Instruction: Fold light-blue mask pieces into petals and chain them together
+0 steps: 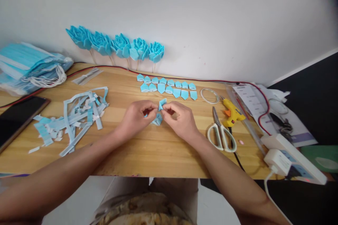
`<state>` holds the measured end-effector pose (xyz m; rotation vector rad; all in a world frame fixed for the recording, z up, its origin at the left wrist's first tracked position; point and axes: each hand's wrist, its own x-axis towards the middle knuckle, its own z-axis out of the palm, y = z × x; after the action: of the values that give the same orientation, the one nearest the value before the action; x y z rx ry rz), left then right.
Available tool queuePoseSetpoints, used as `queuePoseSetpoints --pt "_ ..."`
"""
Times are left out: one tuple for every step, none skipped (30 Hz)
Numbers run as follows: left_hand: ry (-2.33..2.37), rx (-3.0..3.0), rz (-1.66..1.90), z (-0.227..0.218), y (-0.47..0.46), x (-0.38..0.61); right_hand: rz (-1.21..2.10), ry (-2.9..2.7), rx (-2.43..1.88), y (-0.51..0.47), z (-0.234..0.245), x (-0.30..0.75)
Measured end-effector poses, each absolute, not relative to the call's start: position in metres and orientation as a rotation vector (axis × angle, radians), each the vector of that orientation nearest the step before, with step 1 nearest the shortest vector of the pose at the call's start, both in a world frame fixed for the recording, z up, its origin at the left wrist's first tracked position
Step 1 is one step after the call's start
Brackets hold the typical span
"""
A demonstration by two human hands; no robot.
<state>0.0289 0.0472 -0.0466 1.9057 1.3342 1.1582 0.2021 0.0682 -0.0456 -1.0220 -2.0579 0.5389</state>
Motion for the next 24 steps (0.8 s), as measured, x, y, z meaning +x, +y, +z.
queuePoseSetpoints --pt "1.338 1.907 1.152 -0.0466 0.0472 0.0289 0.538 -2.055 -1.019 0.0683 -0.0458 0.2022" --pt "1.339 1.91 1.145 -0.0466 0.0471 0.0288 0.538 -2.052 -1.018 0.0684 -0.046 0.2024" --pt "1.34 1.911 1.14 -0.0467 0.047 0.0288 0.54 -2.05 -1.019 0.0686 -0.0463 0.2025" --pt "1.34 1.912 1.137 -0.0467 0.0468 0.0288 0.539 -2.048 -1.022 0.0688 -0.0465 0.2026" --pt "1.34 1.911 1.14 -0.0468 0.0467 0.0288 0.539 -2.048 -1.024 0.0689 -0.0467 0.2027" --pt "1.339 1.909 1.142 -0.0468 0.0466 0.0288 0.539 -2.049 -1.026 0.069 -0.0467 0.2027" --pt "1.338 1.907 1.145 -0.0468 0.0465 0.0288 0.538 -2.049 -1.028 0.0691 -0.0467 0.2028" --pt "1.338 1.905 1.149 -0.0468 0.0465 0.0289 0.538 -2.05 -1.028 0.0692 -0.0466 0.2028" --pt "1.338 1.903 1.152 -0.0468 0.0466 0.0289 0.537 -2.051 -1.028 0.0691 -0.0464 0.2028" --pt "1.338 1.901 1.155 -0.0468 0.0467 0.0289 0.538 -2.051 -1.028 0.0691 -0.0462 0.2028" --pt "1.337 1.902 1.157 -0.0468 0.0469 0.0289 0.54 -2.051 -1.027 0.069 -0.046 0.2028" --pt "1.336 1.906 1.157 -0.0469 0.0471 0.0289 0.543 -2.052 -1.025 0.069 -0.0459 0.2028" --pt "1.335 1.909 1.156 -0.047 0.0473 0.0288 0.546 -2.053 -1.025 0.0689 -0.0459 0.2028" --pt "1.336 1.914 1.152 -0.0472 0.0475 0.0287 0.549 -2.053 -1.025 0.0688 -0.0459 0.2027" --pt "1.339 1.919 1.148 -0.0473 0.0476 0.0287 0.553 -2.053 -1.026 0.0686 -0.0459 0.2025" --pt "1.345 1.923 1.147 -0.0474 0.0476 0.0286 0.559 -2.051 -1.026 0.0685 -0.0459 0.2024" --pt "1.352 1.923 1.145 -0.0474 0.0476 0.0287 0.571 -2.046 -1.027 0.0685 -0.0458 0.2022" --pt "1.36 1.918 1.143 -0.0472 0.0474 0.0288 0.6 -2.032 -1.03 0.0686 -0.0456 0.2021" --pt "1.365 1.908 1.142 -0.0468 0.0472 0.0289 0.651 -2.005 -1.039 0.0688 -0.0451 0.2022" --pt "1.369 1.891 1.14 -0.0462 0.0469 0.029 0.727 -1.964 -1.055 0.0692 -0.0444 0.2023" --pt "1.372 1.868 1.14 -0.0454 0.0466 0.029 0.819 -1.911 -1.071 0.0699 -0.0436 0.2027" --pt "1.375 1.842 1.144 -0.0446 0.0463 0.0289 0.918 -1.85 -1.082 0.0707 -0.0427 0.2033" --pt "1.378 1.811 1.152 -0.0437 0.0463 0.0285 1.013 -1.787 -1.084 0.0716 -0.0418 0.204" --pt "1.375 1.771 1.164 -0.0428 0.0466 0.0279 1.095 -1.729 -1.075 0.0726 -0.0411 0.2048"
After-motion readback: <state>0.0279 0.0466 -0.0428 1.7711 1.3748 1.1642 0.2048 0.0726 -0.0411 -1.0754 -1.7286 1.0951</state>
